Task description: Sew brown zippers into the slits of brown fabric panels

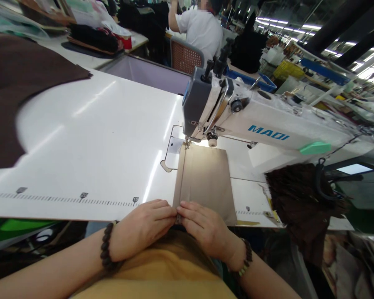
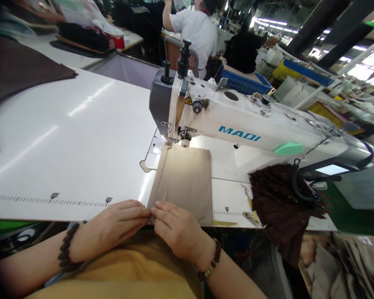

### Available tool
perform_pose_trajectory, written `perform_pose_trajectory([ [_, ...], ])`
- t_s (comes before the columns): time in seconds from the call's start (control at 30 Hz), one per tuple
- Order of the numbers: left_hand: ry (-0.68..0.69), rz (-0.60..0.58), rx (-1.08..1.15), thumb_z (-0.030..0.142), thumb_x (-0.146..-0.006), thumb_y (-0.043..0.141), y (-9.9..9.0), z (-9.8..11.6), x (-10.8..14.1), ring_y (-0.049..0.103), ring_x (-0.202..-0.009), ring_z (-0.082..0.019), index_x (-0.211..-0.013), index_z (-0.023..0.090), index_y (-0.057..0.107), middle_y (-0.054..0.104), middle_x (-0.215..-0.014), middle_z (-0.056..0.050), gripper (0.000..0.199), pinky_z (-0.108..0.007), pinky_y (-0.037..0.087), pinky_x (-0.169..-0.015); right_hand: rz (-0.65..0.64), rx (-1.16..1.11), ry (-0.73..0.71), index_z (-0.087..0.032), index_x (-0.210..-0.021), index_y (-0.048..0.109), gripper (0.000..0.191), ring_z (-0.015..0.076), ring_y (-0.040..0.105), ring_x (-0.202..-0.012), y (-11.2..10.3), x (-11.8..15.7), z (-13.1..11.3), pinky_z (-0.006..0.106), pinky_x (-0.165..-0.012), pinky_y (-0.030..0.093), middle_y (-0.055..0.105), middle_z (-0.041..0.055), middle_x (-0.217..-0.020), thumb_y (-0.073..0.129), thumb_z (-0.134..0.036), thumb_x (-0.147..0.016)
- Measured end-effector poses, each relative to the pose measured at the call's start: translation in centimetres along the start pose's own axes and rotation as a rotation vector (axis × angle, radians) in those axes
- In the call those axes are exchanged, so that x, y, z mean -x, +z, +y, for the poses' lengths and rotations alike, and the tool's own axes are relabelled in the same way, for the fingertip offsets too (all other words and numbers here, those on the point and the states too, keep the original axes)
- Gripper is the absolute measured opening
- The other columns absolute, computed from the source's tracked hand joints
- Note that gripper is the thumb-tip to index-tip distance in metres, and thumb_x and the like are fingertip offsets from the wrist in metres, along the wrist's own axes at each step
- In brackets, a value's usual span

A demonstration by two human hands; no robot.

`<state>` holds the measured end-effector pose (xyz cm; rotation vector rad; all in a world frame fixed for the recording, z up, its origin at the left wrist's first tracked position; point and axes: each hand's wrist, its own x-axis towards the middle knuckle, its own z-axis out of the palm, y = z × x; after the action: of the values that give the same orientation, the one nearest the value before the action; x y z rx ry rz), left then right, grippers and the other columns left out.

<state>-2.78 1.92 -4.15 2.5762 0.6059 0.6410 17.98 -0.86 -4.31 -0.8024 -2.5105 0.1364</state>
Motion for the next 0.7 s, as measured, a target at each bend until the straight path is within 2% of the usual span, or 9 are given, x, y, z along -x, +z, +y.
perform_pose_trajectory([
  [0.07,-0.018,-0.055,0.053,0.021,-0.097,0.03,-1.3,-0.2,-0.3,0.056,-0.079,-0.011,-0.084,0.015,0.062,0.062,-0.086,-0.003,0.036,-0.022,0.049,-0.074,0.005,0.016,0.027,-0.009,-0.101,0.06,0.022,0.0167,0.05,-0.115,0.2,0.4,-0.3,0.032,-0.102,0.042,0.061,0.0078,-0.115,0.04,-0.011,-0.091],
  [0.13,-0.058,-0.058,0.069,0.021,-0.095,0.035,-2.6,-0.8,-0.9,0.058,-0.081,-0.011,-0.083,0.015,0.062,0.062,-0.09,-0.003,0.031,-0.02,0.049,-0.074,-0.002,0.036,0.046,-0.01,-0.107,0.058,0.023,0.0163,0.048,-0.117,0.4,0.8,-0.7,0.033,-0.103,0.04,0.059,0.0063,-0.119,0.041,-0.012,-0.091],
  [0.27,-0.099,0.013,-0.156,0.018,-0.094,0.037,-3.6,-3.2,-3.3,0.058,-0.091,-0.014,-0.093,0.012,0.061,0.062,-0.099,-0.007,0.025,-0.027,0.05,-0.082,-0.062,0.105,0.046,-0.012,-0.113,0.056,0.026,0.0175,0.046,-0.119,0.5,1.1,-1.3,0.039,-0.106,0.036,0.056,0.0039,-0.123,0.04,-0.015,-0.092],
  [0.33,-0.103,-0.023,-0.271,0.017,-0.09,0.046,-3.3,-4.4,-4.6,0.056,-0.099,-0.018,-0.102,0.011,0.058,0.059,-0.11,-0.01,0.018,-0.032,0.049,-0.087,-0.063,0.15,0.038,-0.012,-0.112,0.056,0.027,0.0182,0.046,-0.12,0.5,1.1,-1.6,0.041,-0.107,0.034,0.055,0.0046,-0.124,0.039,-0.015,-0.092],
  [0.47,-0.076,-0.088,-0.376,0.019,-0.08,0.063,-1.7,-5.5,-6.0,0.05,-0.11,-0.027,-0.107,0.007,0.054,0.052,-0.12,-0.017,0.031,-0.042,0.044,-0.093,-0.004,0.23,0.03,-0.009,-0.112,0.057,0.027,0.019,0.048,-0.117,1.0,1.4,-2.0,0.04,-0.105,0.036,0.056,0.0066,-0.122,0.041,-0.017,-0.091],
  [0.6,-0.017,-0.098,-0.446,0.014,-0.088,0.048,-0.1,-4.4,-4.4,0.047,-0.116,-0.026,-0.11,0.006,0.051,0.054,-0.119,-0.016,0.024,-0.045,0.039,-0.098,0.116,0.204,0.015,-0.011,-0.101,0.061,0.02,0.0175,0.05,-0.115,2.1,1.9,-2.1,0.036,-0.107,0.034,0.061,0.0059,-0.116,0.047,-0.018,-0.089],
  [0.7,0.042,-0.024,-0.387,0.009,-0.087,0.036,0.9,-2.9,-1.8,0.05,-0.114,-0.023,-0.116,0.01,0.049,0.057,-0.118,-0.011,0.032,-0.041,0.039,-0.098,0.184,0.178,0.005,-0.012,-0.093,0.062,0.018,0.0158,0.053,-0.11,2.3,1.7,-2.5,0.03,-0.107,0.034,0.064,0.0045,-0.108,0.051,-0.026,-0.087],
])
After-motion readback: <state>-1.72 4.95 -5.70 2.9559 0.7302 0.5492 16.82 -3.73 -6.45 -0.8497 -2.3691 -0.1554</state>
